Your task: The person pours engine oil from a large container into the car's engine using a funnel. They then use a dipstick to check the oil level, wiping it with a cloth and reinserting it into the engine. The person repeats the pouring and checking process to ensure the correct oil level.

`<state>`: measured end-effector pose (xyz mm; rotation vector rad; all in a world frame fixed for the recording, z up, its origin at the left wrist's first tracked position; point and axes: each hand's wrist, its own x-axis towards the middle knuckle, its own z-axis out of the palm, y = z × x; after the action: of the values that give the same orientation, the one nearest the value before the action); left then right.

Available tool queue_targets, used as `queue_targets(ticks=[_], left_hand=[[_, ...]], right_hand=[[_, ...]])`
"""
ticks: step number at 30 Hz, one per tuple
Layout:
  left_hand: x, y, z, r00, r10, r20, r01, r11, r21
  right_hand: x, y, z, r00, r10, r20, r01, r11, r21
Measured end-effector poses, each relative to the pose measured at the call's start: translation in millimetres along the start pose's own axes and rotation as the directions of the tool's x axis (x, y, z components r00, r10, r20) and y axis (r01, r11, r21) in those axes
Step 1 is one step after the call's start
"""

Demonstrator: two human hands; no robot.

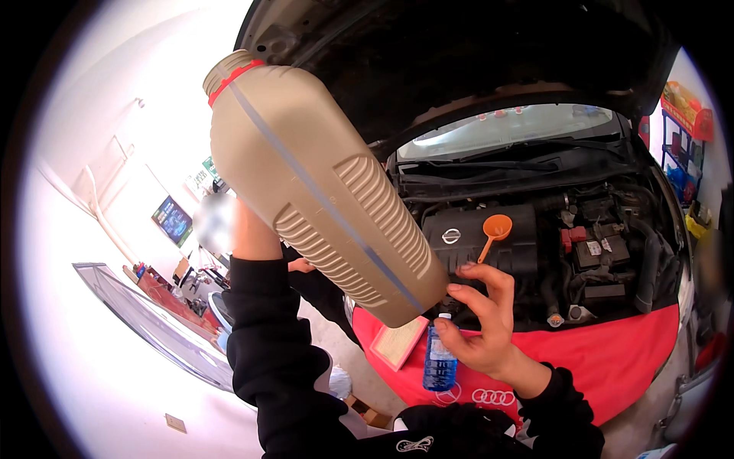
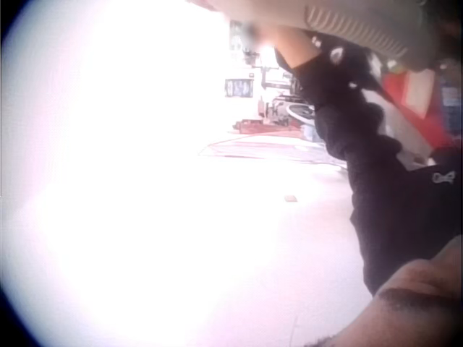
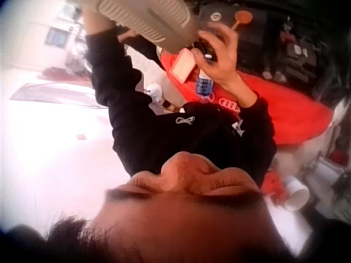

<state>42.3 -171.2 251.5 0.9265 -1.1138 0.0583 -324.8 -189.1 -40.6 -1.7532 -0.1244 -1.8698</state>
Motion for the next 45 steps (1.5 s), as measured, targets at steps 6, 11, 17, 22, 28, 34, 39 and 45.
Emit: queue_targets(ticks=[6,11,17,22,28,34,39,45], left_hand=[[-3,-5,-10,1.000,-0.007,0.000,0.007,1.000,0.001],[-9,-10,-23,1.000,-0.015,-0.004,0.015,1.000,0.004],[-11,-26,-28,0.998,-0.050,0.024,0.050,0.999,-0.006],[-39,-111,-37,0.969,-0.189,0.158,0.204,0.975,-0.086],[-109,-281,-89,0.807,-0.401,0.433,0.433,0.901,0.028],[-271,-307,62,0.696,-0.681,0.225,0.598,0.378,-0.707],[-337,-284,137,0.628,-0.770,0.109,0.754,0.568,-0.330],[-398,-335,167,0.500,-0.855,-0.139,0.765,0.511,-0.393]], right_hand=[[-6,3,-2,0.998,0.053,-0.022,-0.052,0.996,0.070],[-8,2,-1,0.997,0.061,0.041,-0.064,0.995,0.080],[-18,18,12,0.987,0.114,0.114,-0.126,0.987,0.099],[-48,48,24,0.956,0.227,0.188,-0.265,0.939,0.217],[-139,86,6,0.880,0.474,0.037,-0.452,0.810,0.373],[-158,142,-54,0.438,0.857,-0.271,-0.519,0.488,0.702],[-186,216,-118,0.204,0.901,-0.382,-0.524,0.430,0.735],[-176,255,-175,-0.075,0.943,-0.323,-0.755,0.158,0.636]])
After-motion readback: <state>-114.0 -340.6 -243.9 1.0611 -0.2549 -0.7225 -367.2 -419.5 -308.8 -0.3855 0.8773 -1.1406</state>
